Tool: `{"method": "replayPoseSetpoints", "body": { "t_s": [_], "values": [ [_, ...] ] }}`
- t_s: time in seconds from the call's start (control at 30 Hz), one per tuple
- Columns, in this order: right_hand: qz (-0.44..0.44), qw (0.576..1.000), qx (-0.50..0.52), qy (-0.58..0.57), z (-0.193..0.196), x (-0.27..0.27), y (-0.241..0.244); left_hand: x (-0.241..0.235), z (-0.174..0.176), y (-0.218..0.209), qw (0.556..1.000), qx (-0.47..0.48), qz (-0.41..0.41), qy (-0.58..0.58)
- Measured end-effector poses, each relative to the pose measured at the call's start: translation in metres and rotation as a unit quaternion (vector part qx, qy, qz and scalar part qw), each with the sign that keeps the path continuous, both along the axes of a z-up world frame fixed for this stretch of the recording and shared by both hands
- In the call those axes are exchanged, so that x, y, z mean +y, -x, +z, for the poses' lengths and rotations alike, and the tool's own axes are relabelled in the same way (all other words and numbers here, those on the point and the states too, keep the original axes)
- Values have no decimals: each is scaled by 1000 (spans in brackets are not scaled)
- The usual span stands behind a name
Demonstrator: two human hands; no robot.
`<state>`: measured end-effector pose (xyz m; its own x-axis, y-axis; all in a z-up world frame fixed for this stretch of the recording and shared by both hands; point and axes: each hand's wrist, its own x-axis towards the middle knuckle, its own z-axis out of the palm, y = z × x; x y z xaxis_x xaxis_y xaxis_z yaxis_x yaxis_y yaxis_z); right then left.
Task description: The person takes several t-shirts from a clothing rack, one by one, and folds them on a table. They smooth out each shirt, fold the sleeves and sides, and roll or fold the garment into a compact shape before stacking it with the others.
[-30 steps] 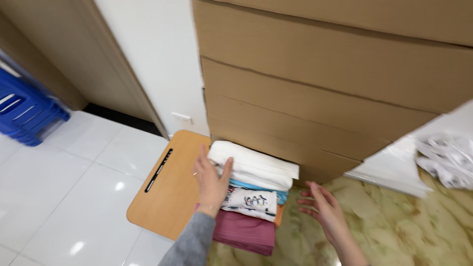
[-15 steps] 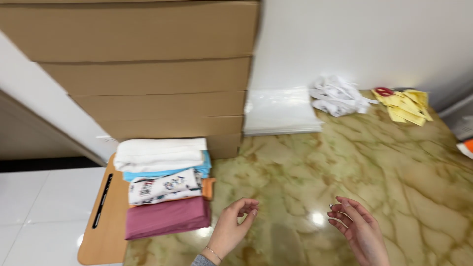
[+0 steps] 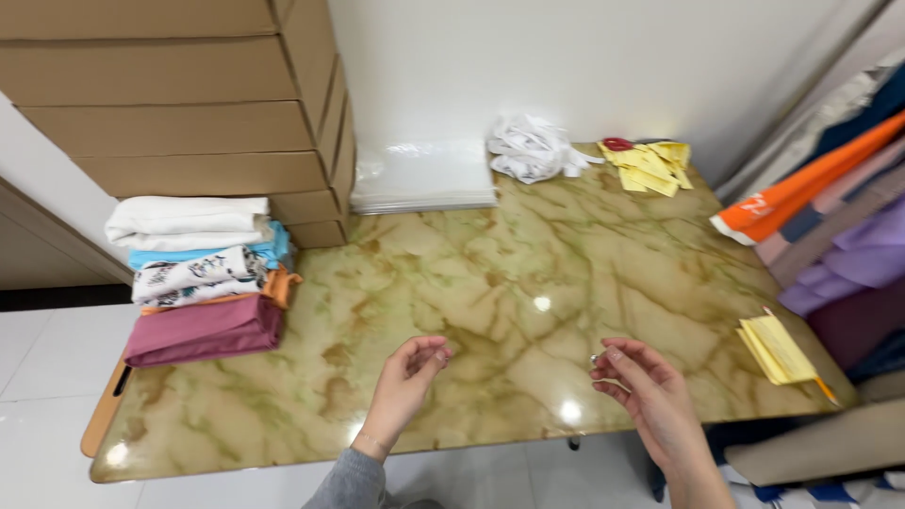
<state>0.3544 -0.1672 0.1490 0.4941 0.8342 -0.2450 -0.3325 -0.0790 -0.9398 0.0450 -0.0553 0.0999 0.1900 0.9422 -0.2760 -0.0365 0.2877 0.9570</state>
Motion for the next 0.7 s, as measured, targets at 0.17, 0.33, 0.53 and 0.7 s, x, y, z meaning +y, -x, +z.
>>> {"method": "replayPoseSetpoints", "body": {
  "t_s": [0.17, 0.33, 0.53, 0.7],
  "values": [
    [-32, 999, -1, -5, 15, -64, -64, -27, 13, -89, 998, -20, -54, -17],
    [-77, 997, 21, -24, -13, -89, -120, -31, 13, -156, 990, 30, -133, -42],
    [-154, 988, 30, 4, 10, -77, -181, 25, -10, -235, 980, 94, -152, -87],
    [-219, 975, -23, -18, 66, -82, -256, 66, 2, -352, 970, 31, -200, -132]
  ]
}}
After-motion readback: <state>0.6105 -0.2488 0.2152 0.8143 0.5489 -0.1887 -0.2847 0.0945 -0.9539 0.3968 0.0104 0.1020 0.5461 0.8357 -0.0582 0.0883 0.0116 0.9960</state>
